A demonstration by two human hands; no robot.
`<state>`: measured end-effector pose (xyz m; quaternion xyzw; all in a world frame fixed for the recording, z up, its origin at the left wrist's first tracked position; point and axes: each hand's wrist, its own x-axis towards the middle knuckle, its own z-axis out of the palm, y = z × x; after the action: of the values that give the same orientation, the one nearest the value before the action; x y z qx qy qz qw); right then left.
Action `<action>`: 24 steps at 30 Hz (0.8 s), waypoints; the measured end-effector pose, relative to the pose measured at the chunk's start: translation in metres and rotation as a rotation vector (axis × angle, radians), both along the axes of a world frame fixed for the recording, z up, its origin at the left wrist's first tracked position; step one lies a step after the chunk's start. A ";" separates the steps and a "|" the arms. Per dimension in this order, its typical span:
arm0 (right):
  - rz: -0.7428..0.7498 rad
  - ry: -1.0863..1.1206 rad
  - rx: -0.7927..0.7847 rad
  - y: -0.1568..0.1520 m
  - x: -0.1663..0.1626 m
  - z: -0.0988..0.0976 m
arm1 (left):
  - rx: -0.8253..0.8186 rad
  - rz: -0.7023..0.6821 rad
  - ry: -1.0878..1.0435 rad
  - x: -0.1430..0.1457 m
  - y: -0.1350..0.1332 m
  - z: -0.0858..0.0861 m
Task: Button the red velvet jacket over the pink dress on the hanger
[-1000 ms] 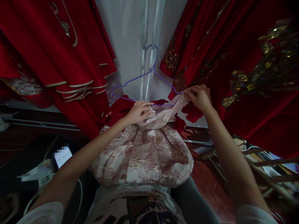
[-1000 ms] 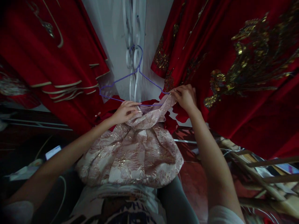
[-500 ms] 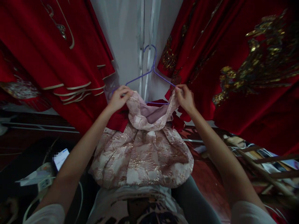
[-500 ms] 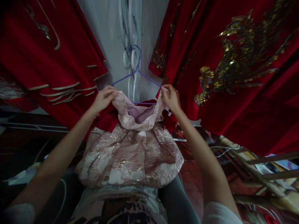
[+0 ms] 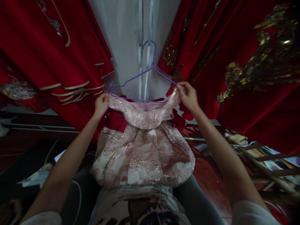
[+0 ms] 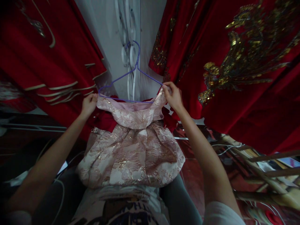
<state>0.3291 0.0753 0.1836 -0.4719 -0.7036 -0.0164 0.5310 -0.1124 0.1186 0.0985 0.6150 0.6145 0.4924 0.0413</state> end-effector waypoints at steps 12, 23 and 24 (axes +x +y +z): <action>-0.005 0.000 -0.018 -0.002 0.000 0.003 | 0.180 -0.248 -0.070 0.018 0.007 0.040; 0.014 -0.006 -0.046 0.009 0.002 0.003 | -0.024 -0.407 -0.144 0.037 0.004 0.066; 0.013 0.002 -0.045 0.010 0.002 0.003 | -0.057 -0.380 -0.201 0.027 0.001 0.054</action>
<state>0.3309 0.0857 0.1863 -0.4794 -0.7061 0.0035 0.5211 -0.0856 0.1193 0.1527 0.6664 0.4937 0.5170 0.2117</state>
